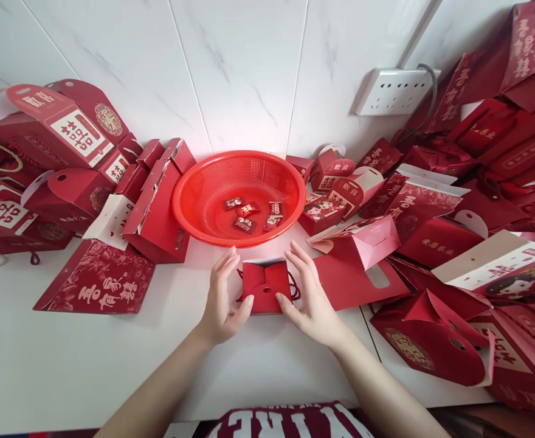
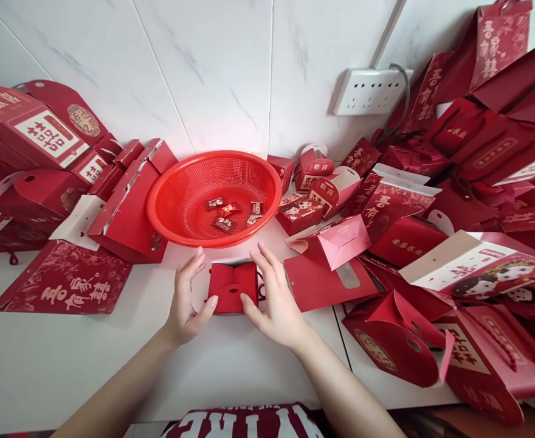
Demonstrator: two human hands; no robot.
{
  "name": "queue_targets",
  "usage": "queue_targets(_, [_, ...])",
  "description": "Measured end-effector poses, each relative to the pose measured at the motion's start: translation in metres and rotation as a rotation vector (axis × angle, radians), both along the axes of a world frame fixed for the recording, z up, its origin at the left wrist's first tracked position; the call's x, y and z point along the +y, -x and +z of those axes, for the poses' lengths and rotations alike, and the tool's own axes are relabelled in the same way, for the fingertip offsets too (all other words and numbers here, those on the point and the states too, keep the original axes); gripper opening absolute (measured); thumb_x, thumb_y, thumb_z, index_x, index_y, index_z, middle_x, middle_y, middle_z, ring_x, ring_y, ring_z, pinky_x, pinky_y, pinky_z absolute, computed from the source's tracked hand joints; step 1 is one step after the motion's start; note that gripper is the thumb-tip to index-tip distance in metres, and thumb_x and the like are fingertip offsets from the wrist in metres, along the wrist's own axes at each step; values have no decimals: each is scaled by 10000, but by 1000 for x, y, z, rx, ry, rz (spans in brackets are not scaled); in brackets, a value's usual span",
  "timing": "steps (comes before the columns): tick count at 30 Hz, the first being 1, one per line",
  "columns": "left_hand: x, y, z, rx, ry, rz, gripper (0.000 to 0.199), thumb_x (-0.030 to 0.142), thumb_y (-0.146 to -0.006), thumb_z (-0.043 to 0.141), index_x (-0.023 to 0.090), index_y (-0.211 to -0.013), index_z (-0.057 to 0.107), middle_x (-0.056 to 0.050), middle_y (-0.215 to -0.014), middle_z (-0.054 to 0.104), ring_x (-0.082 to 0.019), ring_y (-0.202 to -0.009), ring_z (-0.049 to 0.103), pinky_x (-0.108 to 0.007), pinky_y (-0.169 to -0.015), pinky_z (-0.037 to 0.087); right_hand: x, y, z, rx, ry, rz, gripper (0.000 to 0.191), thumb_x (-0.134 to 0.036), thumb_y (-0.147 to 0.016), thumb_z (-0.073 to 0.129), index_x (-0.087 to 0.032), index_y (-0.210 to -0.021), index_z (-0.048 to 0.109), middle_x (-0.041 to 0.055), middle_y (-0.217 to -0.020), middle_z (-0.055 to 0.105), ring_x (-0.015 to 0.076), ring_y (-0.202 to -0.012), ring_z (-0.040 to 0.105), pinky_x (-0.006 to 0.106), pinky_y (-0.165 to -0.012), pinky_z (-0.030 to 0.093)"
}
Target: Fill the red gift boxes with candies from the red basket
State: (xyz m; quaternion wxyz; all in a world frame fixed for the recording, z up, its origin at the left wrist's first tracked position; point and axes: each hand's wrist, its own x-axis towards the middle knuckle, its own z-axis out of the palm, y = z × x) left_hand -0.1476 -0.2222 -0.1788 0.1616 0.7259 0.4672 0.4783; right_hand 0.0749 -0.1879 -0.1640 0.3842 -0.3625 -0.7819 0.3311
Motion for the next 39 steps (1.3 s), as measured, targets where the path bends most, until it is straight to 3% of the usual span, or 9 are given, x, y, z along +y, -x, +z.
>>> queue_targets(3, [4,1,-7,-23,73,-111,744,205,-888,536,157,-1559,218,-189,-1584,275,-342,-1464,287,-584,-1176,302,4,-1,-1,-7,-24,56,750,-248,-928,585,-262,-1560,182,117,-1569,344,259,-1455,325,492,-1173,354])
queue_targets(7, [7,2,-9,17,70,-142,520,267,-921,498,199,-1434,444,-152,-1527,374,-316,-1404,381,-548,-1155,338,10,-6,-3,-25,-124,126,412,-257,-940,593,-270,-1348,531,92,-1409,525,260,-1379,422,479,-1132,399])
queue_targets(10, [8,3,-8,45,74,-148,462,345,-924,510,214,-1367,509,-145,-1514,385,-322,-1378,410,-545,-1136,360,10,-8,-4,-47,-147,130,298,-289,-952,593,-253,-1246,620,100,-1407,524,274,-1385,411,491,-1125,400])
queue_targets(19, [6,12,-3,156,133,-242,746,631,-844,598,214,-1443,446,-168,-1595,239,-385,-1447,305,-564,-1164,320,6,-11,-2,-82,-128,129,294,-307,-977,555,-260,-1259,623,92,-1427,509,271,-1403,389,481,-1132,396])
queue_targets(22, [-2,10,2,256,212,-222,819,529,-800,723,257,-1492,378,-154,-1616,194,-374,-1473,265,-535,-1171,334,5,-13,-2,-82,-136,132,278,-301,-980,545,-261,-1242,628,95,-1415,513,271,-1391,404,472,-1121,411])
queue_targets(25, [-11,6,6,297,261,-177,792,435,-814,740,284,-1498,372,-151,-1556,295,-347,-1440,337,-510,-1137,397,4,-14,0,-74,-150,113,266,-291,-983,535,-258,-1231,627,104,-1409,509,268,-1351,451,469,-1098,437])
queue_targets(29, [-23,1,16,338,194,-139,750,390,-779,773,316,-1451,449,-128,-1411,407,-311,-1302,484,-474,-1059,484,2,-17,2,-16,-171,34,244,-259,-980,530,-249,-1205,624,110,-1391,511,252,-1271,517,455,-1063,466])
queue_targets(34, [-33,-5,40,365,77,-93,674,328,-766,780,333,-1389,523,-117,-1378,402,-291,-1229,530,-437,-1013,515,2,-22,5,108,-213,-137,191,-231,-974,524,-241,-1123,643,114,-1312,562,260,-1213,553,469,-1025,477])
queue_targets(39, [-37,1,66,193,7,45,639,342,-724,793,294,-1329,592,-98,-1284,532,-297,-1222,529,-428,-1033,494,1,-27,12,229,-204,-236,180,-201,-966,523,-240,-1075,661,100,-1224,611,253,-1186,576,466,-1040,459])
